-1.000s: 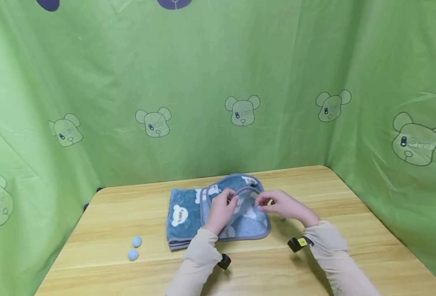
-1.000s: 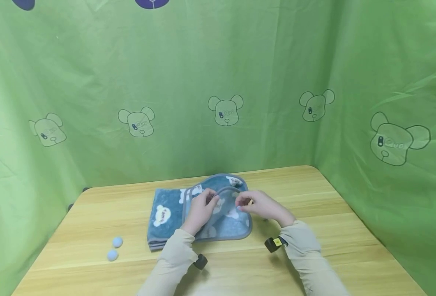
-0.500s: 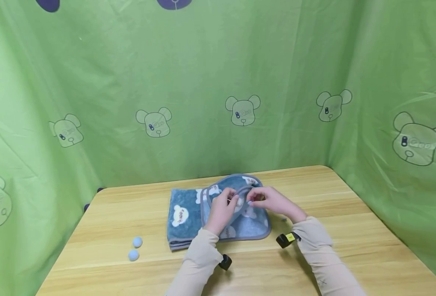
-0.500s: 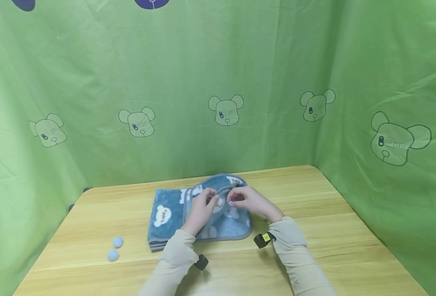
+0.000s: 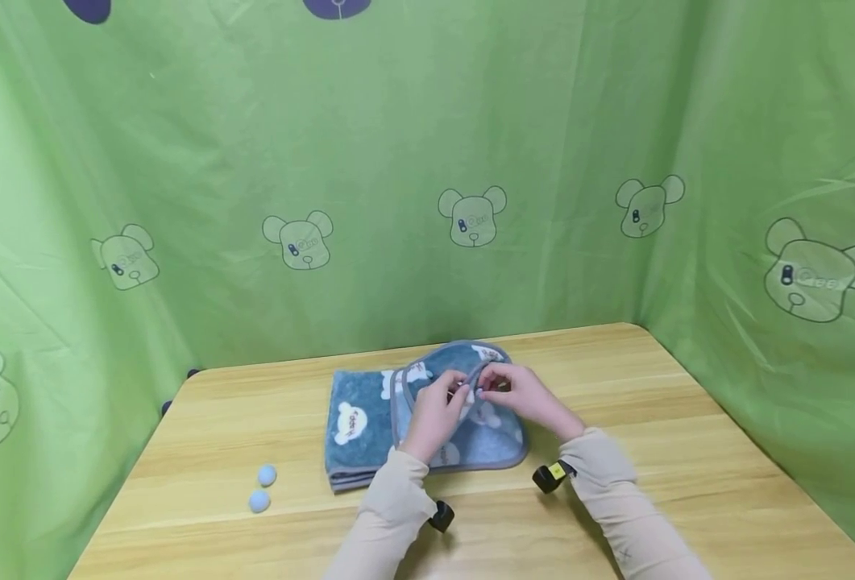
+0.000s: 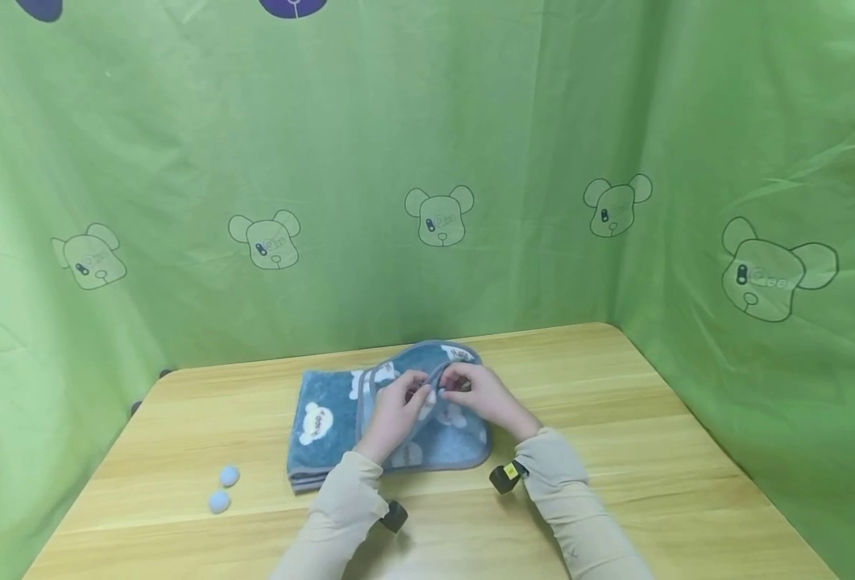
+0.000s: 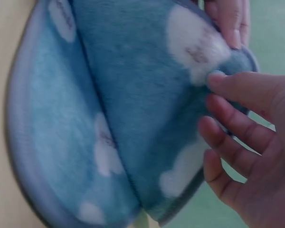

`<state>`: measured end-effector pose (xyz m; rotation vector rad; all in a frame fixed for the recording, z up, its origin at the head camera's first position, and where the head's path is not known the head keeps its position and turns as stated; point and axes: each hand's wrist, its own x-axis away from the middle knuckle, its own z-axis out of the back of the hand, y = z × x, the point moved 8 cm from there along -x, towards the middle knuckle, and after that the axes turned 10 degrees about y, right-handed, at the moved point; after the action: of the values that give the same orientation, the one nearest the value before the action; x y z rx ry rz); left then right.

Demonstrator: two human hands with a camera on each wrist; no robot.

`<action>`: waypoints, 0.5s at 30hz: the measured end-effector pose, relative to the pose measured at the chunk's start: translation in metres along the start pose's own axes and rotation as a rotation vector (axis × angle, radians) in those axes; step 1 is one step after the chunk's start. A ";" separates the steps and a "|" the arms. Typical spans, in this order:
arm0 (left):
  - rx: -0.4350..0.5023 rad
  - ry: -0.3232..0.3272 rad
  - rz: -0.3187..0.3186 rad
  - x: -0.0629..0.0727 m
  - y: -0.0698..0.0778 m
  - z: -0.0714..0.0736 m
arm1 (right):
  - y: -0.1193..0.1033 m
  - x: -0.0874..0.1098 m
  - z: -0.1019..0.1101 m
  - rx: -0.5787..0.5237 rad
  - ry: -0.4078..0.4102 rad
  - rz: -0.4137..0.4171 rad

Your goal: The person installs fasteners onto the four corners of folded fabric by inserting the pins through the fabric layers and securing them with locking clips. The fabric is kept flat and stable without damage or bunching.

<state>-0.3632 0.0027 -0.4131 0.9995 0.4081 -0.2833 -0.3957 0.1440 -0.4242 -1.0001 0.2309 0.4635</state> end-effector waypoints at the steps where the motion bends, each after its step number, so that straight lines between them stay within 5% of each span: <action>1: -0.002 -0.011 0.002 0.001 0.000 -0.001 | 0.000 0.000 -0.001 0.000 0.012 0.009; 8: 0.011 -0.039 0.004 0.003 0.001 -0.004 | -0.005 0.000 -0.002 0.029 0.092 0.065; 15: -0.004 -0.056 -0.021 0.003 0.004 -0.006 | -0.009 0.001 0.005 0.109 0.277 0.150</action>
<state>-0.3600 0.0093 -0.4141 0.9821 0.3683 -0.3287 -0.3904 0.1447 -0.4146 -0.9422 0.5767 0.4430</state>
